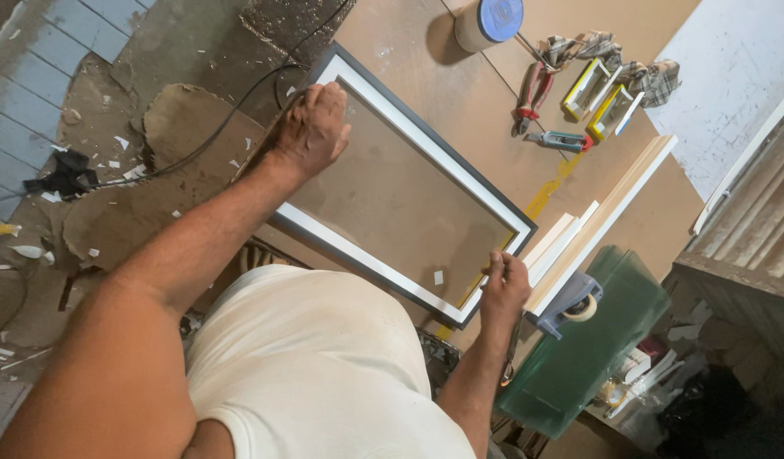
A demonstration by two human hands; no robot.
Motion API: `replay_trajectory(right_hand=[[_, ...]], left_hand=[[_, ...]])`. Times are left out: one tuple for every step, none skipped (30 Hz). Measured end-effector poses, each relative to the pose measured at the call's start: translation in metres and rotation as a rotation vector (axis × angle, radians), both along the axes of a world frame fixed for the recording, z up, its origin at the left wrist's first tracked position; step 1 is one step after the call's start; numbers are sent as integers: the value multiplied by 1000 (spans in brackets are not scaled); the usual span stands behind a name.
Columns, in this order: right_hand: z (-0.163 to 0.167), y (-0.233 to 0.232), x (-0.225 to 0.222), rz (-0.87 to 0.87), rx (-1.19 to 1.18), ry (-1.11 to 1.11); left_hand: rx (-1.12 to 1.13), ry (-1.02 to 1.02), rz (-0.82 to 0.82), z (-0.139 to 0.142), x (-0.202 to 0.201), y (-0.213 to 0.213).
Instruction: The person assembles a picture frame on a workbench: they position the glass inside the black frame, align the white mat over it, press the backing into place, run tape along the frame edges with a tape dispenser, and press the frame edges to seat them. At the end they lift the finished frame and carry it across the workshop to set it down.
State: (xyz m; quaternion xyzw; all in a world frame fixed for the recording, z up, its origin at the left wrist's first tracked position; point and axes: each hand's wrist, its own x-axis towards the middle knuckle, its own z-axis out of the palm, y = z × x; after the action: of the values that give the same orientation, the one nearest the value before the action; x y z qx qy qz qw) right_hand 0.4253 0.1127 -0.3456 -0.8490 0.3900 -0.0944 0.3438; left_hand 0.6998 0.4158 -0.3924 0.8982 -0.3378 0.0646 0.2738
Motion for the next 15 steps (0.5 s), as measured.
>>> replay_trajectory(right_hand=[[2, 12, 18, 42, 10, -6], [4, 24, 36, 95, 31, 2], [4, 35, 57, 148, 53, 5], [4, 45, 77, 239, 66, -40], [4, 54, 97, 328, 78, -82], [4, 63, 116, 353, 159, -109], [2, 71, 137, 378, 241, -138], [-1, 80, 159, 413, 301, -174], [-3, 88, 179, 447, 359, -208], [-5, 94, 198, 471, 397, -195], [-7, 101, 218, 497, 436, -185], [-10, 107, 237, 536, 484, -188], [-13, 113, 255, 576, 535, -190], [-16, 119, 270, 593, 555, -169], [-18, 125, 285, 611, 575, -150]], left_hand=[[8, 11, 10, -3, 1, 0], [15, 19, 19, -4, 3, 1], [24, 22, 28, -5, 6, 2], [18, 25, 34, -6, 7, 3], [10, 31, 38, -6, 9, 3], [2, 34, 42, -6, 12, 4], [3, 46, 43, -7, 15, 4], [4, 62, 44, -7, 17, 5], [3, 80, 44, -7, 18, 5], [3, 97, 47, -8, 20, 4], [5, 110, 50, -10, 22, 4], [6, 125, 53, -11, 23, 4], [14, 130, 53, -13, 23, 4], [22, 134, 54, -15, 23, 4], [30, 137, 56, -17, 24, 4]])
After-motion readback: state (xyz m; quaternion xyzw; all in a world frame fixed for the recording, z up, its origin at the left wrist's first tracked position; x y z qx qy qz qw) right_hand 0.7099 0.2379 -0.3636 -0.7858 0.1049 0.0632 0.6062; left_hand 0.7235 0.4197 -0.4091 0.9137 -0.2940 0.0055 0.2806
